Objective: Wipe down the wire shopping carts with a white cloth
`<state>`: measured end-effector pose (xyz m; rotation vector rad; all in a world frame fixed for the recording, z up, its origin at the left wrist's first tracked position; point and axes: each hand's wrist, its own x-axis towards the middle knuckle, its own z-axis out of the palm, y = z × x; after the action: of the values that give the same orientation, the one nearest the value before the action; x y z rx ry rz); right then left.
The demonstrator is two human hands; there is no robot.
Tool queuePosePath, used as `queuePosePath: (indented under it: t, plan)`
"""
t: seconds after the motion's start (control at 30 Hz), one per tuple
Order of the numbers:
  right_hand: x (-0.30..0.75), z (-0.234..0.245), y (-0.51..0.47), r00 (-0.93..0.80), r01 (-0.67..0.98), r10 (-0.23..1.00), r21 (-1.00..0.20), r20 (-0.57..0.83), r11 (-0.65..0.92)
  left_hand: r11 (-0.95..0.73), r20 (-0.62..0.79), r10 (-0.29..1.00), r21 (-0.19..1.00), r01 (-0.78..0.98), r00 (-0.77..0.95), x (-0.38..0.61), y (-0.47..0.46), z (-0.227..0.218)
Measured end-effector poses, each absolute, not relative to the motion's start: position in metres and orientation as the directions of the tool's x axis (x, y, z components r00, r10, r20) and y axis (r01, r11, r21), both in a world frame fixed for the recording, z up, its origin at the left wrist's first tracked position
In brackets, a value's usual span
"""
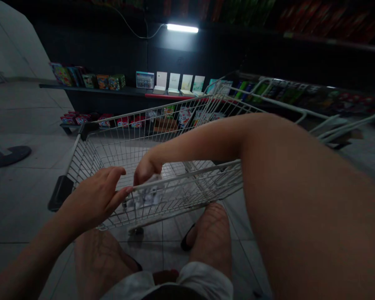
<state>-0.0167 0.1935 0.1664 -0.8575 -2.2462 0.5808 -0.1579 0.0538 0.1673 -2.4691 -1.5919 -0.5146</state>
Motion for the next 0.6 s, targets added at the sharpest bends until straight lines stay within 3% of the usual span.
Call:
queuePosePath:
  t: [0.1,0.17,0.23,0.3,0.4,0.5,0.6]
  plan:
    - [-0.017,0.208,0.205,-0.752,0.452,0.657,-0.684,0.055,0.573,-0.484,0.415,0.814,0.098,0.87,0.406,-0.164,0.054,0.166]
    - [-0.014,0.222,0.199,-0.837,0.522,0.441,-0.719,-0.325,0.46,-0.523,0.436,0.794,0.136,0.841,0.424,-0.167,0.056,0.165]
    - [-0.014,0.22,0.186,-0.831,0.555,0.186,-0.751,-0.525,0.358,-0.543,0.458,0.781,0.163,0.824,0.424,-0.168,0.058,0.164]
    - [-0.019,0.207,0.173,-0.858,0.513,0.152,-0.803,-0.491,0.304,-0.545,0.482,0.773,0.173,0.821,0.412,-0.17,0.059,0.163]
    - [-0.021,0.192,0.163,-0.898,0.431,0.268,-0.821,-0.349,0.375,-0.505,0.493,0.785,0.162,0.848,0.374,-0.175,0.059,0.16]
    - [0.003,0.201,0.165,-0.939,0.339,0.254,-0.741,-0.232,0.579,-0.408,0.462,0.84,0.19,0.893,0.285,-0.18,0.058,0.159]
    - [0.05,0.222,0.17,-0.962,0.272,0.242,-0.58,-0.13,0.768,-0.341,0.387,0.894,0.264,0.902,0.225,-0.179,0.057,0.163]
